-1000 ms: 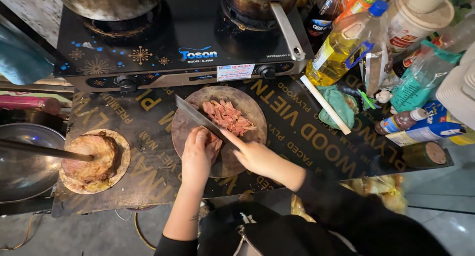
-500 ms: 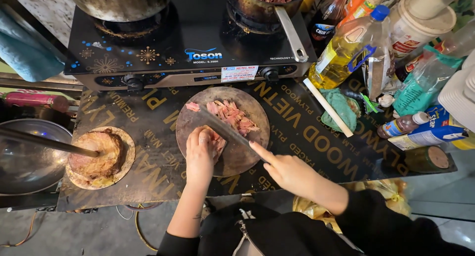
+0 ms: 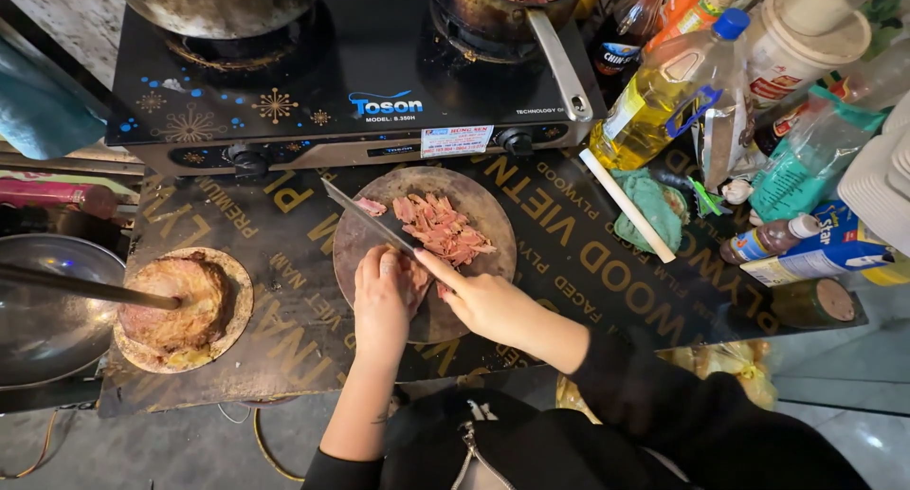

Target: The person slices cooked meat into thin strips on a round wooden cutting board using a large cleaver. They repeatedly gather the sliced meat and transfer it into a small frying pan on a gas stove. The person also briefly handles a bottle of oil near the stove.

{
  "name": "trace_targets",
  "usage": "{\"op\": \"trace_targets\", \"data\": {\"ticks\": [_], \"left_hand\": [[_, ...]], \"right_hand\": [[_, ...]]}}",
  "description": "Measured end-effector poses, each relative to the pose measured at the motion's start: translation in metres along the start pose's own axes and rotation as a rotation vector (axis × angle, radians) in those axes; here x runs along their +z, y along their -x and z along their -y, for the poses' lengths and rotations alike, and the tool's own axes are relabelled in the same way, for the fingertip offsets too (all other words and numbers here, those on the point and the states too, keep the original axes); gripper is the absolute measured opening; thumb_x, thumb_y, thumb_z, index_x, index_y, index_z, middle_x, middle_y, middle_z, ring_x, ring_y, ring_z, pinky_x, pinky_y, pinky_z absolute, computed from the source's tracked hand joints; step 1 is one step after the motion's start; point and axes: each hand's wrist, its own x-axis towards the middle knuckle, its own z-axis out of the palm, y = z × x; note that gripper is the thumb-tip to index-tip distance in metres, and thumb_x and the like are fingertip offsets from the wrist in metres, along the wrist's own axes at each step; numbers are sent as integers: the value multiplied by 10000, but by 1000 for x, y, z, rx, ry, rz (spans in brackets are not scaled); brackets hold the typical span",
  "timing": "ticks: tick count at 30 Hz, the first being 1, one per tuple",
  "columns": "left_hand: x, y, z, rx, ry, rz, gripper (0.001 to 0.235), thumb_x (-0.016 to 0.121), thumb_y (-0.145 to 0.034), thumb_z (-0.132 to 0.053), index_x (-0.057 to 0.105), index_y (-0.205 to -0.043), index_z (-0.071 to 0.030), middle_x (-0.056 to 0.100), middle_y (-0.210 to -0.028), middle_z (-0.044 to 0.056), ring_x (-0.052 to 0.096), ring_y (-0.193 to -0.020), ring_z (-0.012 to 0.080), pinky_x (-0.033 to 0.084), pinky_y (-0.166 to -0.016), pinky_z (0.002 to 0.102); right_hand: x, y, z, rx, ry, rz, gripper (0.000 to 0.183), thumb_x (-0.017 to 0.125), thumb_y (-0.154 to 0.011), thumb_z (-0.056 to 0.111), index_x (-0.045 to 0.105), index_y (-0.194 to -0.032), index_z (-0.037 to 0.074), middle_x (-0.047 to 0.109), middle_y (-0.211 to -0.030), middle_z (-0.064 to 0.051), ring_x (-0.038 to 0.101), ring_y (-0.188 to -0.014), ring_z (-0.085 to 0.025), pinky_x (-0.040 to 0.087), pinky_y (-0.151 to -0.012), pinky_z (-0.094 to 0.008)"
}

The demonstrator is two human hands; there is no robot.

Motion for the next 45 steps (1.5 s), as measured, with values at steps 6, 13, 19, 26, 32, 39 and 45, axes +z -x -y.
{"op": "trace_targets", "data": {"ticks": [6, 13, 19, 26, 32, 39, 45], "left_hand": [[4, 1, 0, 4, 23, -52, 504, 804, -765, -127, 573, -1212, -108, 528, -1354, 114, 533, -1300, 362, 524, -1070, 478], [7, 1, 2, 33, 29, -97, 447, 754, -813, -141, 563, -1217, -135, 541, -1357, 88, 546, -1300, 336, 510, -1079, 435], [0, 1, 0, 21, 62, -124, 385, 718, -865, -163, 568, -1220, -164, 539, -1334, 60, 552, -1295, 314, 516, -1068, 425], [-26, 6, -2, 96, 284, -72, 313, 627, -971, -127, 567, -1256, -12, 529, -1409, 202, 515, -1274, 408, 471, -996, 523], [-31, 7, -1, 187, 209, -32, 692, 813, -826, -368, 514, -1335, -7, 477, -1454, 208, 449, -1366, 420, 405, -1119, 566], [-23, 7, 1, 144, 119, -75, 891, 976, -550, -249, 538, -1304, -67, 518, -1407, 186, 515, -1322, 436, 456, -1128, 513], [-13, 8, 1, 130, 109, -143, 757, 943, -606, -219, 573, -1257, -104, 545, -1376, 145, 545, -1302, 394, 467, -1112, 485]], "right_hand": [[2, 74, -35, 130, 158, 174, 731, 381, -1013, 196, 40, -1629, 390, 718, -786, -214, 717, -652, -381, 579, -603, -453], [15, -11, -16, -77, 41, -12, 721, 388, -1018, 142, 48, -1631, 312, 694, -715, -233, 681, -563, -385, 571, -538, -425], [3, 26, -18, -3, -82, 82, 743, 416, -1008, 142, 77, -1631, 365, 704, -736, -232, 667, -560, -407, 534, -529, -450], [7, 52, -11, 246, -108, 301, 744, 407, -1048, 230, 10, -1651, 409, 333, -508, -38, 286, -407, -138, 283, -477, -316], [7, 54, -18, 291, -157, 334, 760, 420, -1052, 234, -3, -1649, 438, 309, -522, -38, 265, -433, -132, 272, -507, -310], [45, -14, -32, -19, -253, 2, 754, 438, -1006, 160, 97, -1630, 410, 650, -611, -123, 578, -453, -275, 483, -489, -363], [26, 43, -38, 95, -237, 141, 750, 425, -1005, 147, 82, -1635, 365, 677, -643, -159, 593, -493, -267, 496, -520, -364]]}}
